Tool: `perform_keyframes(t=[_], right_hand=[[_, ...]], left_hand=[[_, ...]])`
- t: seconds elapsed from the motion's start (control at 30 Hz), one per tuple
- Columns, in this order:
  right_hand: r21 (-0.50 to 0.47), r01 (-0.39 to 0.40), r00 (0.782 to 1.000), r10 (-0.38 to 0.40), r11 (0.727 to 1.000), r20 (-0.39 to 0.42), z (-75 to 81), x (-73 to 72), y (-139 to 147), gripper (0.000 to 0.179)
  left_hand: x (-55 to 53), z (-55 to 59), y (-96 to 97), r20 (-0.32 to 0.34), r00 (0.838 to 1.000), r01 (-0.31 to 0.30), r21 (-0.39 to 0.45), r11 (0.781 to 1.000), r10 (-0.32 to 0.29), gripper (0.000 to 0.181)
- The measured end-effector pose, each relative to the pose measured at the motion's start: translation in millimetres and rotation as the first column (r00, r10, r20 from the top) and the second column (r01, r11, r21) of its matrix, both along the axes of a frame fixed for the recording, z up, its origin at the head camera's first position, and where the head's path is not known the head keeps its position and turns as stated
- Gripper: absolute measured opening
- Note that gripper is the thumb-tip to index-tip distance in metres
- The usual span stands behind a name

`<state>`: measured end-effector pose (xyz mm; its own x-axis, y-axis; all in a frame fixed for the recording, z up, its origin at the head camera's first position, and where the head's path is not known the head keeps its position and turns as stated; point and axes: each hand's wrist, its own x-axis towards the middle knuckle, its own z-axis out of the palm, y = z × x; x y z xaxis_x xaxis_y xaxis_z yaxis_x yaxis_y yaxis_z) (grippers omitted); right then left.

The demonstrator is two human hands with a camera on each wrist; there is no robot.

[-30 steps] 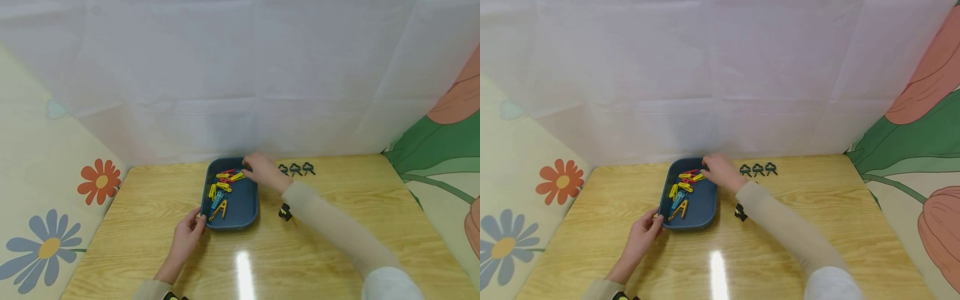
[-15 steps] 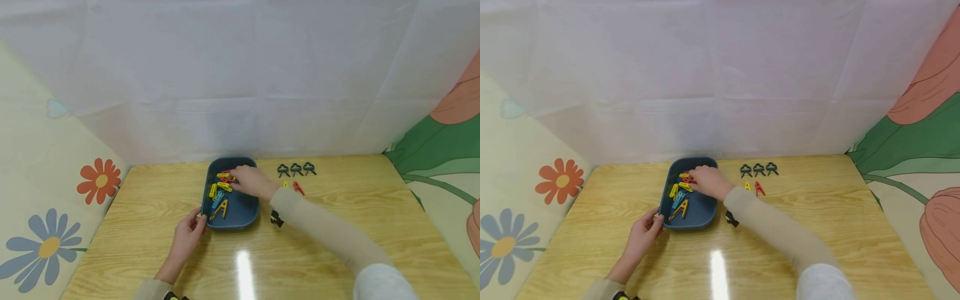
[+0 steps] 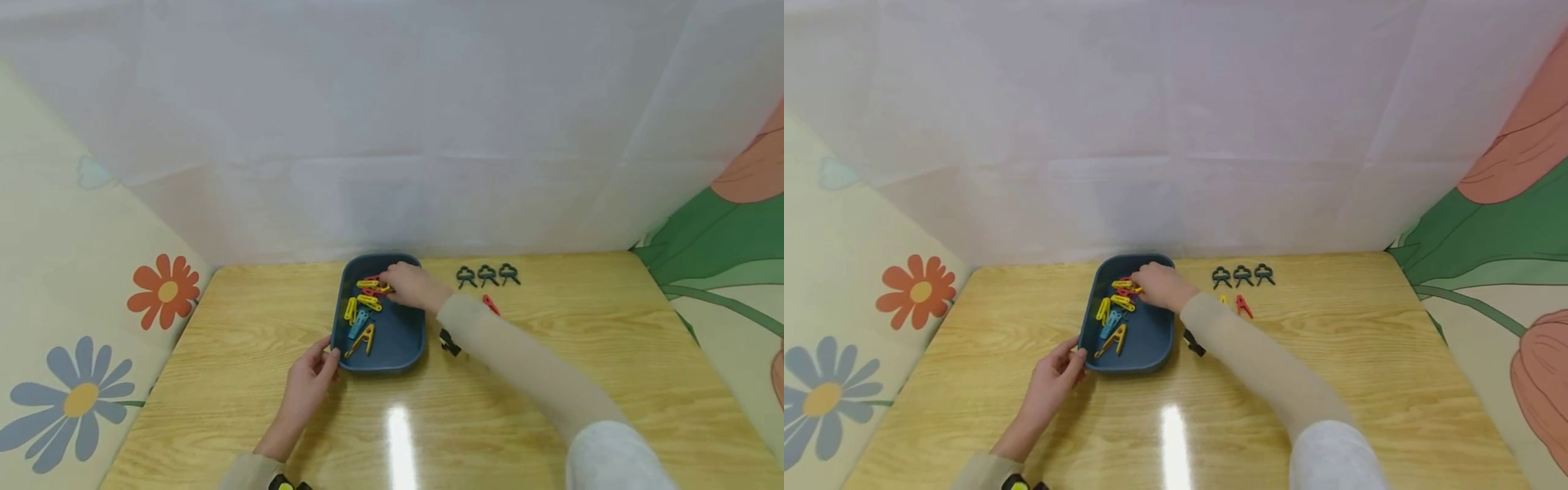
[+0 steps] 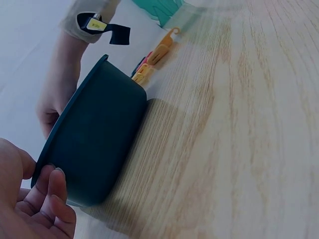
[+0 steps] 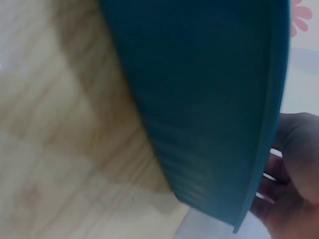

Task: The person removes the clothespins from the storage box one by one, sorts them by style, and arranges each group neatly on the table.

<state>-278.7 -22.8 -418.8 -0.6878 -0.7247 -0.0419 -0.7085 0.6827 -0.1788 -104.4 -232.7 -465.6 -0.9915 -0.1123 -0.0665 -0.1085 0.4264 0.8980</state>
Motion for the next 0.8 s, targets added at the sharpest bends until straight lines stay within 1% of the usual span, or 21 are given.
perform_keyframes(t=[0.1,0.27,0.53,0.63,0.8], right_hand=[[0.029,-0.03,0.999,0.03,0.999,-0.011,2.4,-7.2,2,0.027],[0.113,-0.061,0.998,0.064,0.992,-0.025,5.0,-15.1,2,0.03],[0.219,-0.015,0.999,0.024,0.976,-0.036,1.1,-20.0,1,0.026],[0.219,-0.018,1.0,0.022,0.976,-0.018,-0.5,-20.6,2,0.024],[0.186,-0.056,0.998,0.054,0.981,0.016,0.9,-20.6,5,0.022]], left_hand=[[0.1,0.3,-0.3,-0.007,1.0,0.003,-0.003,1.0,-0.003,0.042],[0.0,-0.2,-0.1,-0.022,1.0,0.001,-0.006,1.0,-0.001,0.042],[0.5,-0.9,1.7,-0.032,0.999,0.0,-0.01,1.0,-0.001,0.041],[0.3,-1.5,1.5,-0.024,1.0,-0.001,-0.014,1.0,0.0,0.041],[0.6,-0.6,0.7,-0.031,1.0,-0.003,-0.011,1.0,0.002,0.041]])
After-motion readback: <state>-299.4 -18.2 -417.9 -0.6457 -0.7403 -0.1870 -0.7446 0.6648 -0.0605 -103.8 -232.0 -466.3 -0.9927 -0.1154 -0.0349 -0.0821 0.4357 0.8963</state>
